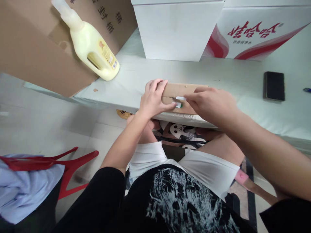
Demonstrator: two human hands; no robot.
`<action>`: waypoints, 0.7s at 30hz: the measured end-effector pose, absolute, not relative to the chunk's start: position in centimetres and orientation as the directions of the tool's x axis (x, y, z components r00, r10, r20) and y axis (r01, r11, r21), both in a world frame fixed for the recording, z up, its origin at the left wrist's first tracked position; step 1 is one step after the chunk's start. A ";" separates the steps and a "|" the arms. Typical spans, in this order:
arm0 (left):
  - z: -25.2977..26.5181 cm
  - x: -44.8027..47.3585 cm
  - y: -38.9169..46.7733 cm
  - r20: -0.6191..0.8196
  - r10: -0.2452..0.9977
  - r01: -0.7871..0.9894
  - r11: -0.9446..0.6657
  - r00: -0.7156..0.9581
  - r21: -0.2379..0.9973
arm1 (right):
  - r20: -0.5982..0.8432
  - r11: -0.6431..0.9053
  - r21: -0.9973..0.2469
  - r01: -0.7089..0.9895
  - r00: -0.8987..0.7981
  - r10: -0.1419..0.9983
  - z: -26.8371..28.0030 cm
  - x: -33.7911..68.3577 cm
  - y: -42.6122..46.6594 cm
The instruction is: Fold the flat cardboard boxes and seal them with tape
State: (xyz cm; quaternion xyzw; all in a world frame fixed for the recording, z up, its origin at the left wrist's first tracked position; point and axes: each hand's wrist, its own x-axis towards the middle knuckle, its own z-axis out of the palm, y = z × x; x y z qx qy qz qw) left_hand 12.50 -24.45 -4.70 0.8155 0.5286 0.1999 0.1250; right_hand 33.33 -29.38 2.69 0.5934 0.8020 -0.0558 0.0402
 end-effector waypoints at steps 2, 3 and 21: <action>-4.6 12.5 -24.5 0.190 0.913 0.823 -0.408 0.361 0.395 | -0.158 0.275 -0.024 0.961 -0.276 0.948 2.9 33.2 -29.5; -4.6 12.5 -24.5 0.190 0.913 0.825 -0.409 0.362 0.391 | -0.159 0.271 -0.023 0.962 -0.271 0.949 3.0 33.1 -29.6; -6.3 11.8 -23.4 0.253 0.887 0.760 -0.461 0.386 0.458 | 0.054 0.230 -0.396 0.889 -0.227 0.972 1.6 38.7 -30.5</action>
